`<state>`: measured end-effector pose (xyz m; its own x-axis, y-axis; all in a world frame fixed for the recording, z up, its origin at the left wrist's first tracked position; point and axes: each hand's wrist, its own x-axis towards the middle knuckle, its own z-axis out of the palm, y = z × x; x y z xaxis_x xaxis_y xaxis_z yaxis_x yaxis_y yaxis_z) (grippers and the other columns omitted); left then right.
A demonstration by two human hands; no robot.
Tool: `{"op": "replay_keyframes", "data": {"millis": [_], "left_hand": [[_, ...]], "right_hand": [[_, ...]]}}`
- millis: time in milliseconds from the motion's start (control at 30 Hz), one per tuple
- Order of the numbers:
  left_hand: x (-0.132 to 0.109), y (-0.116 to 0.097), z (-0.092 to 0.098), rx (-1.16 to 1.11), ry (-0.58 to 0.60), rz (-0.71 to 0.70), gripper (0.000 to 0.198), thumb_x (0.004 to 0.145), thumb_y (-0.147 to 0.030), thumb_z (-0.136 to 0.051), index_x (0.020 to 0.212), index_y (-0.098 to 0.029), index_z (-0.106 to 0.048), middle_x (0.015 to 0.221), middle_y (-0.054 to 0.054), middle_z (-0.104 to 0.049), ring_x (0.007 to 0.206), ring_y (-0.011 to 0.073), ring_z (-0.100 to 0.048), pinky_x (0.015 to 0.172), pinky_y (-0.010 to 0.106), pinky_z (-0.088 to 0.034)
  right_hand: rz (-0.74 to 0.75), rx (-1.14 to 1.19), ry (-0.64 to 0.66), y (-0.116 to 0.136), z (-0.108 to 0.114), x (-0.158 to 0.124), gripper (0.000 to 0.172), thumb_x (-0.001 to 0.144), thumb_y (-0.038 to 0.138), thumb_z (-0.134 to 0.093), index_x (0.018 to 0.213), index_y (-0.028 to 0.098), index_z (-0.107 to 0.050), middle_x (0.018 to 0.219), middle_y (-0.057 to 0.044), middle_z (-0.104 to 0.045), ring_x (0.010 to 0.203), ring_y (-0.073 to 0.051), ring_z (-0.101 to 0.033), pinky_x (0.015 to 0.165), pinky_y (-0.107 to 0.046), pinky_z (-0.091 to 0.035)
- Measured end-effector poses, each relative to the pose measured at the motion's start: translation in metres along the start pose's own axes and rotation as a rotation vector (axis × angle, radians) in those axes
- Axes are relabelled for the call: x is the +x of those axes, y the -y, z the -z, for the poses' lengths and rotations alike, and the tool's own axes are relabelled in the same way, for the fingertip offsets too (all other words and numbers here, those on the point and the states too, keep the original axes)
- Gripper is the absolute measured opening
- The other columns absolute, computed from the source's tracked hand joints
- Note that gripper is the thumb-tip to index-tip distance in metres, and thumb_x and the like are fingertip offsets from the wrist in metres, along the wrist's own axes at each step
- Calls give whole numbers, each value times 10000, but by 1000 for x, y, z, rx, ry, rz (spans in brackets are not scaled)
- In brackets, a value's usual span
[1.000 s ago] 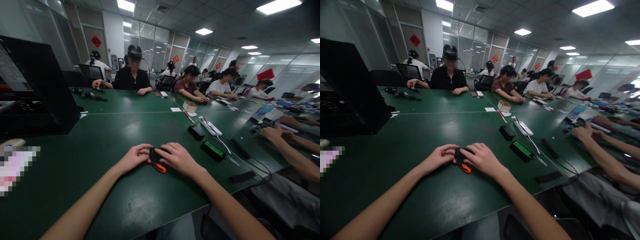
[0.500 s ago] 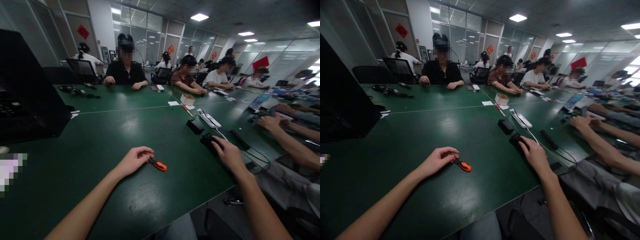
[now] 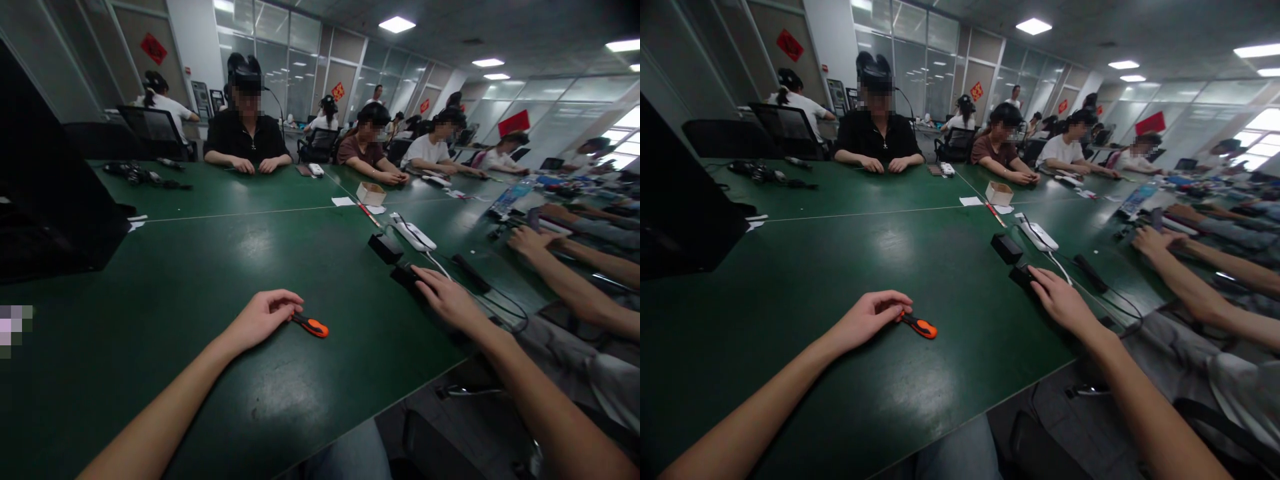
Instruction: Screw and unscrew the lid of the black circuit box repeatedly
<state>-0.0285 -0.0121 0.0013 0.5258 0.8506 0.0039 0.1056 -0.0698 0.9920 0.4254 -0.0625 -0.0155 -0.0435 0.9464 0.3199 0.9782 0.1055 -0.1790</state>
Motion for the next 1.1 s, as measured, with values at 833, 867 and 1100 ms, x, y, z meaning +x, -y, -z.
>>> {"op": "replay_keyframes", "data": {"millis": [833, 867, 1100], "left_hand": [[-1, 1, 1, 115, 63, -1, 243, 882, -268, -594, 1044, -143, -727, 973, 100, -775, 901, 221, -712, 867, 357, -536], [0, 1, 1, 115, 63, -1, 243, 883, -266, -594, 1045, -142, -726, 975, 100, -776, 905, 221, -712, 868, 357, -535], [1, 4, -1, 91, 47, -16, 216, 876, -214, -592, 1021, -136, -733, 948, 94, -776, 860, 202, -708, 839, 338, -534]], "right_hand": [[169, 229, -179, 11, 2, 76, 468, 970, 483, -479, 630, 203, -636, 653, -30, -658, 623, -165, -615, 667, -303, -455], [159, 223, -167, 11, 2, 76, 475, 971, 493, -472, 633, 203, -638, 657, -31, -660, 626, -165, -615, 672, -303, -456], [74, 107, -23, 13, 3, 82, 533, 968, 546, -398, 642, 204, -643, 723, -47, -684, 700, -177, -632, 746, -311, -459]]}}
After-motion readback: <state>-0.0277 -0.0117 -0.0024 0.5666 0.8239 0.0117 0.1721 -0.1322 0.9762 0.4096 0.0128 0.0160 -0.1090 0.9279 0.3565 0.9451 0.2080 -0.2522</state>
